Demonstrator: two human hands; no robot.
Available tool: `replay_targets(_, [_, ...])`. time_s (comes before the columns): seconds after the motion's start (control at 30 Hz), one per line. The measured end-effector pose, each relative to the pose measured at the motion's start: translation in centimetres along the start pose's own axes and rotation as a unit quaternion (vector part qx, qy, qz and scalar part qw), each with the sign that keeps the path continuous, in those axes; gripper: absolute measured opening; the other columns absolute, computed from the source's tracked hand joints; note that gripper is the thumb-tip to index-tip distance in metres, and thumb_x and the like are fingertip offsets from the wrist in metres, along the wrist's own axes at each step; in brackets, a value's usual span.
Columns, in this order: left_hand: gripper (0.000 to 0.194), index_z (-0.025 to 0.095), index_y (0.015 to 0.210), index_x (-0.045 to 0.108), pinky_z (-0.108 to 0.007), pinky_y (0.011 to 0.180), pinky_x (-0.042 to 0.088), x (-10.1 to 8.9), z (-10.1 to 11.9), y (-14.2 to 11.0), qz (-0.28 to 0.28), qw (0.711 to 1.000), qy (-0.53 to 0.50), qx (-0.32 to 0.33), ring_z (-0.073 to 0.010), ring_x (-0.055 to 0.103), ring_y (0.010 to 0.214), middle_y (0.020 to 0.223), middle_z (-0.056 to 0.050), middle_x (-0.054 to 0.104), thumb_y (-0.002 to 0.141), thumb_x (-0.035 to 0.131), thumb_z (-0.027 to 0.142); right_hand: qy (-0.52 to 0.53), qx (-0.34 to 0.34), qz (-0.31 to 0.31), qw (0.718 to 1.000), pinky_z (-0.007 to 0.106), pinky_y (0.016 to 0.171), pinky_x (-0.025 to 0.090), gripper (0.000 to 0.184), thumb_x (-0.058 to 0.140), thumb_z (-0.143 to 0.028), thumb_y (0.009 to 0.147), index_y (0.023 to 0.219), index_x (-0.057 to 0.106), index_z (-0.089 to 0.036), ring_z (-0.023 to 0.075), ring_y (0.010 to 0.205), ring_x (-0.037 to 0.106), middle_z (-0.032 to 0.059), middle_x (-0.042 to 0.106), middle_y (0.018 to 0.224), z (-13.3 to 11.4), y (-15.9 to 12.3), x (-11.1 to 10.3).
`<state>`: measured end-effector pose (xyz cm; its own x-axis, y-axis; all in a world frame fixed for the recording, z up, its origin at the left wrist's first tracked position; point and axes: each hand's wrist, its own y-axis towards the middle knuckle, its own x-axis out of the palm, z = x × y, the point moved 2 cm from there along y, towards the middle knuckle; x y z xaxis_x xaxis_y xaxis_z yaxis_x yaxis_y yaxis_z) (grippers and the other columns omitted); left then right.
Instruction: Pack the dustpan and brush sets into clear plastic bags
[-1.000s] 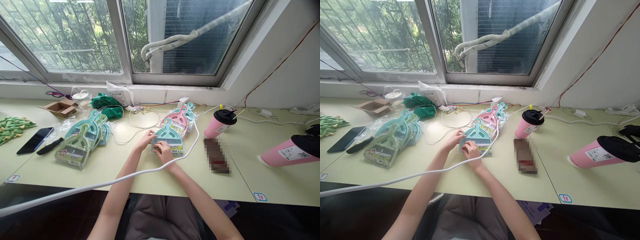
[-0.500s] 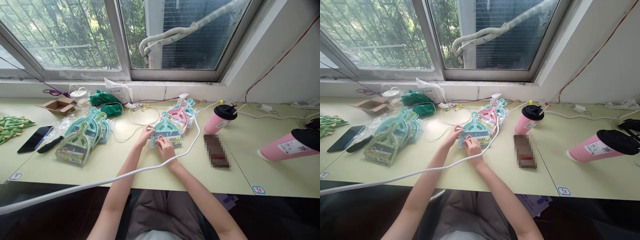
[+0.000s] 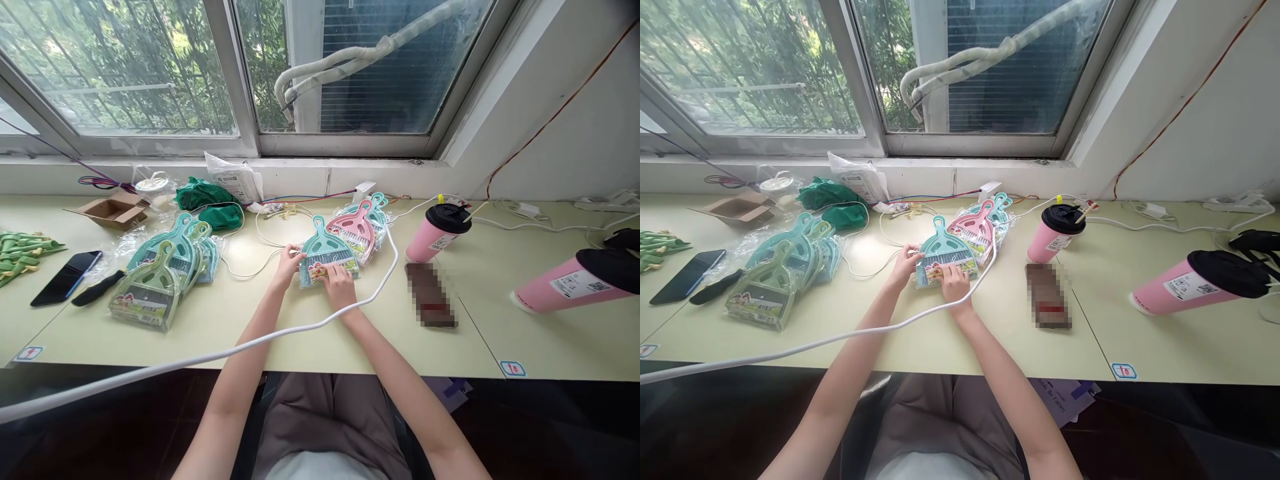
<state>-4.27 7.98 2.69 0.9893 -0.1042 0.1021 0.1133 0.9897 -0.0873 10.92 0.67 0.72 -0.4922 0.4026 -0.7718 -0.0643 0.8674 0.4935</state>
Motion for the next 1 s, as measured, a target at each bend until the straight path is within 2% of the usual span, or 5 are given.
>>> replay_targets(0.2, [0.036,0.022,0.086,0.043,-0.021,0.050,0.042,0.7,-0.4,0.0,0.002,1.000,0.003,-0.001,-0.0122,0.058,0.057,0.069,0.003,0.060,0.064,0.069,0.035,-0.034,0.008,-0.022,0.999,0.040,0.084,0.036,0.012,0.052,-0.020,0.092,0.091,0.065,-0.020,0.0284,0.101,0.054,0.0109,0.066,0.101,0.6,0.4,-0.5])
replay_targets(0.4, [0.032,0.021,0.082,0.046,-0.018,0.042,0.032,0.2,-1.0,0.6,0.047,0.999,0.012,0.000,-0.0081,0.047,0.042,0.055,0.007,0.053,0.061,0.069,0.030,-0.040,-0.070,-0.011,0.997,0.040,0.095,0.029,0.024,0.038,-0.017,0.098,0.093,0.061,-0.021,0.0229,0.103,0.056,0.0076,0.067,0.102,-0.4,0.4,-1.2])
replay_targets(0.6, [0.035,0.020,0.080,0.049,-0.023,0.051,0.043,-0.2,-1.5,1.1,0.058,0.998,-0.017,0.002,-0.0121,0.055,0.049,0.059,0.004,0.059,0.054,0.072,0.026,-0.070,-0.128,-0.039,0.989,0.036,0.085,0.033,0.032,0.029,-0.018,0.100,0.095,0.060,-0.021,0.0212,0.089,0.057,0.0077,0.067,0.096,-1.0,0.1,-1.5])
replay_targets(0.77, [0.039,0.019,0.082,0.049,-0.025,0.053,0.045,-2.3,-1.6,1.9,0.146,0.989,-0.007,-0.018,-0.0137,0.057,0.051,0.058,0.004,0.057,0.055,0.074,0.032,-0.063,-0.186,-0.079,0.977,0.034,0.080,0.035,0.030,0.031,-0.016,0.099,0.097,0.060,-0.021,0.0207,0.089,0.058,0.0070,0.067,0.094,-1.5,-0.7,-0.8])
replay_targets(1.0, [0.045,0.020,0.085,0.049,-0.025,0.053,0.045,-3.3,-1.7,2.4,0.134,0.991,-0.011,-0.012,-0.0146,0.059,0.051,0.061,0.003,0.059,0.056,0.078,0.038,-0.053,-0.147,-0.029,0.987,0.039,0.091,0.033,0.039,0.049,-0.012,0.092,0.130,0.049,-0.024,0.0246,0.117,0.052,0.0082,0.061,0.129,-0.8,-0.4,-1.0])
